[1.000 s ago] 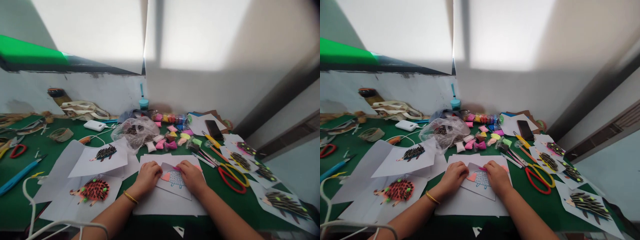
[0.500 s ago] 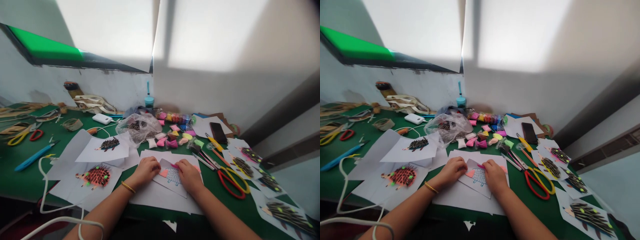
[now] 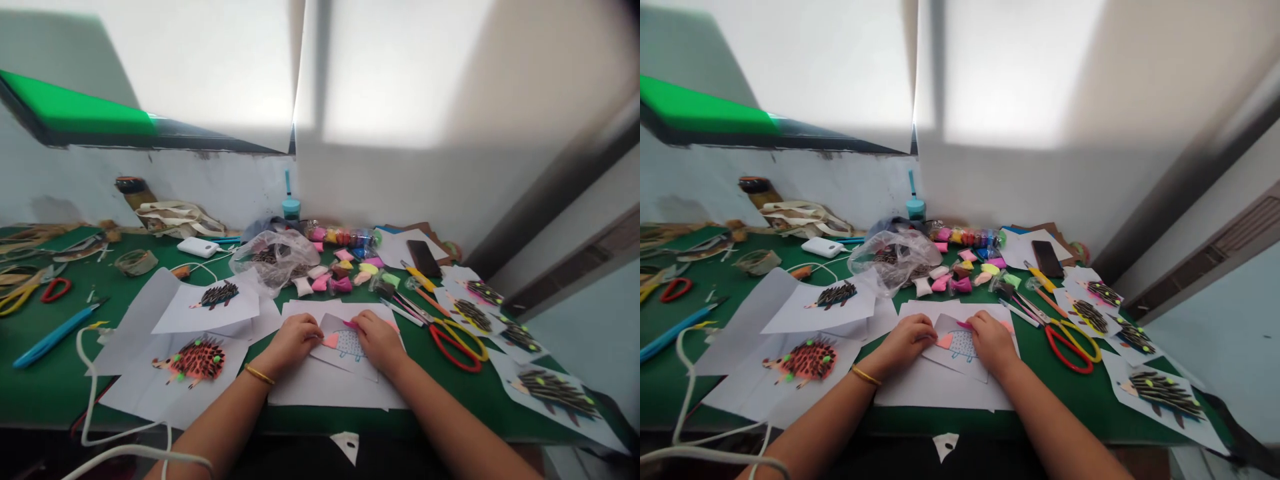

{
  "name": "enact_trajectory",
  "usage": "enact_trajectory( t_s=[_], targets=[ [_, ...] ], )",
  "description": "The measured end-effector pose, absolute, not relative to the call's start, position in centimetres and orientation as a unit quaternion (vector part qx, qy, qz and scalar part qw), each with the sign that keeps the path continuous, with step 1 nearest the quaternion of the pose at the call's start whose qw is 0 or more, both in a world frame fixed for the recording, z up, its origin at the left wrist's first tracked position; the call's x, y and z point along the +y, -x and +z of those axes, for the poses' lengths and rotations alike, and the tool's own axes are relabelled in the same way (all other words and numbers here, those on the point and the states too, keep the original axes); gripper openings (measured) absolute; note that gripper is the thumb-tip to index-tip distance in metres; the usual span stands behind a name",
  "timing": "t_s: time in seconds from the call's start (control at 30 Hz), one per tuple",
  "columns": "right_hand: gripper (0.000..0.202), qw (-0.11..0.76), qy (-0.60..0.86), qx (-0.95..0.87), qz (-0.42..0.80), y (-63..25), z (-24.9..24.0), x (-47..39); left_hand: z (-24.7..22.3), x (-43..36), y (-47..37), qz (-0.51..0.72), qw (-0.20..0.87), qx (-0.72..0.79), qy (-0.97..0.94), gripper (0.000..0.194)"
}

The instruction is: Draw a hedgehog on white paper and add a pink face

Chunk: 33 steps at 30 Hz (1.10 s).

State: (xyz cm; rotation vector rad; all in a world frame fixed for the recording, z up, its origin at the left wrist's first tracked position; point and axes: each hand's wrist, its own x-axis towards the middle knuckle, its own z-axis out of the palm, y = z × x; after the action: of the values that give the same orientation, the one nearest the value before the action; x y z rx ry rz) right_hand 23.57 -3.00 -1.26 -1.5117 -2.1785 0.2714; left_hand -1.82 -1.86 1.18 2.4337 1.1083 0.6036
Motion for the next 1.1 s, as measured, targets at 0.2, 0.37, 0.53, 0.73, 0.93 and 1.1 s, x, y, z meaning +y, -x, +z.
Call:
enact_trajectory(
  t_s=[0.2,0.37,0.53,0.73,0.93,1.1],
  targets=[
    [0.028,0.226,0.556,-0.794,0.098,-23.5,-1.0,-3.0,0.8,-3.7,2.8,0.231,0.125,0.374,-0.889,0.020],
    [0.029,0.220,0.557,-0.794,0.101,-23.4,-0.8,-3.1,1.1,-4.5,2.6,0.211,0.098,0.376,-0.897,0.026],
    [0.031,0.219,0.565,-0.789,0.107,-23.3,-0.6,-3.2,1.3,-4.5,2.5,0.204,0.094,0.370,-0.901,0.027],
    [0.029,0.227,0.563,-0.787,0.113,-23.3,-0.6,-3.2,1.1,-4.4,2.5,0.202,0.087,0.372,-0.902,0.036],
    [0.028,0.228,0.558,-0.790,0.111,-23.4,-0.7,-3.1,0.8,-4.3,2.9,0.194,0.084,0.364,-0.907,0.031],
    [0.028,0.219,0.562,-0.790,0.109,-23.5,-0.7,-3.0,1.0,-4.5,2.8,0.175,0.085,0.373,-0.907,0.026]
  ],
)
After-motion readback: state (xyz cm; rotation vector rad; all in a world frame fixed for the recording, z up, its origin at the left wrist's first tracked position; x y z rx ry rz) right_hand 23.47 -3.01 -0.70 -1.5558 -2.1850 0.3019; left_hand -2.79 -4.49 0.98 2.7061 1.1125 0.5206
